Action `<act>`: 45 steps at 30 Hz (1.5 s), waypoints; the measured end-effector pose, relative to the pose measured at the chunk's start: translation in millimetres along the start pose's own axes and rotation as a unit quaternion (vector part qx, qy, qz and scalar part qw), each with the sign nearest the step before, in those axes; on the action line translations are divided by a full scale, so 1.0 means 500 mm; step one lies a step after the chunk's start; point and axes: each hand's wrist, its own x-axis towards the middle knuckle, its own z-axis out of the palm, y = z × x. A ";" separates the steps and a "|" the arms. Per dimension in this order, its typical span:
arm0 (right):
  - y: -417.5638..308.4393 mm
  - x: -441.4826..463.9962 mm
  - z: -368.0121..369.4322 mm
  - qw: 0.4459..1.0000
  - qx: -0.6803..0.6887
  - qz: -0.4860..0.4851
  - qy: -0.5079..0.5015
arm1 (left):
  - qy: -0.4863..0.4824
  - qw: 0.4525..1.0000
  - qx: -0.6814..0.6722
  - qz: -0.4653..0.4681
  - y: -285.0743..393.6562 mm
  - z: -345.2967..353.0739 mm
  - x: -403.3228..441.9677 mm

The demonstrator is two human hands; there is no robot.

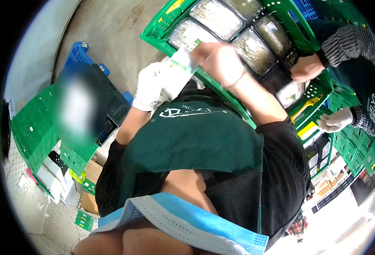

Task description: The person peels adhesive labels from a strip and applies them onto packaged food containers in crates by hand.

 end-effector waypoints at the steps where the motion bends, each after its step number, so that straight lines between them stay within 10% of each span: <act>1: 0.035 0.029 -0.026 0.996 -0.027 0.086 0.006 | -0.002 1.000 0.000 -0.001 0.001 -0.008 0.004; 4: 0.253 0.114 -0.031 0.966 -0.203 0.157 0.037 | -0.022 0.995 0.065 0.068 0.000 -0.039 0.004; 6: 0.365 0.150 0.033 0.943 -0.251 0.218 0.009 | 0.031 0.989 -0.135 -0.051 -0.011 -0.060 -0.003; 10: 0.351 0.158 0.066 0.912 -0.300 0.279 0.012 | 0.028 0.984 -0.163 -0.063 0.009 -0.058 -0.006; 12: 0.271 0.136 0.021 0.922 -0.228 0.313 0.017 | -0.005 0.988 -0.154 -0.032 0.009 -0.049 -0.002; 16: 0.074 0.014 -0.023 0.882 0.437 0.087 -0.150 | -0.009 0.992 -0.122 0.017 0.037 -0.009 0.012; 18: 0.012 -0.003 -0.041 0.982 0.148 0.014 -0.117 | -0.088 0.992 -0.069 0.053 0.074 -0.014 0.025; 20: 0.002 -0.009 -0.030 0.981 0.164 0.019 -0.103 | -0.084 0.981 -0.170 0.041 0.113 0.016 0.028; 22: -0.016 -0.011 -0.012 0.961 0.272 0.043 -0.019 | -0.067 0.974 0.041 0.211 0.102 0.037 0.048; 26: 0.110 0.053 -0.071 0.992 -0.053 0.100 0.051 | 0.022 0.996 0.081 0.041 -0.005 0.048 0.062; 31: 0.523 0.216 -0.101 0.920 -0.272 0.264 0.096 | 0.046 0.986 -0.151 -0.054 0.043 0.016 0.038; 34: 0.517 0.221 -0.046 0.883 -0.308 0.340 0.093 | 0.070 0.978 -0.169 -0.096 0.030 0.001 0.027; 38: 0.396 0.164 0.004 0.897 -0.346 0.125 0.244 | 0.028 0.984 -0.140 -0.103 0.011 -0.003 0.025; 40: 0.343 0.121 0.036 0.959 -0.272 0.078 0.002 | 0.039 0.990 -0.123 -0.061 0.022 0.026 0.033; 42: 0.356 0.080 0.081 0.933 -0.331 -0.013 0.142 | 0.035 0.991 -0.124 -0.037 0.049 0.051 0.037; 44: 0.340 0.048 0.041 0.959 0.054 0.272 0.053 | 0.035 0.991 -0.132 -0.001 0.072 0.077 0.040; 45: 0.284 0.024 -0.010 0.958 0.210 0.193 0.036 | 0.029 0.991 -0.131 0.000 0.071 0.089 0.039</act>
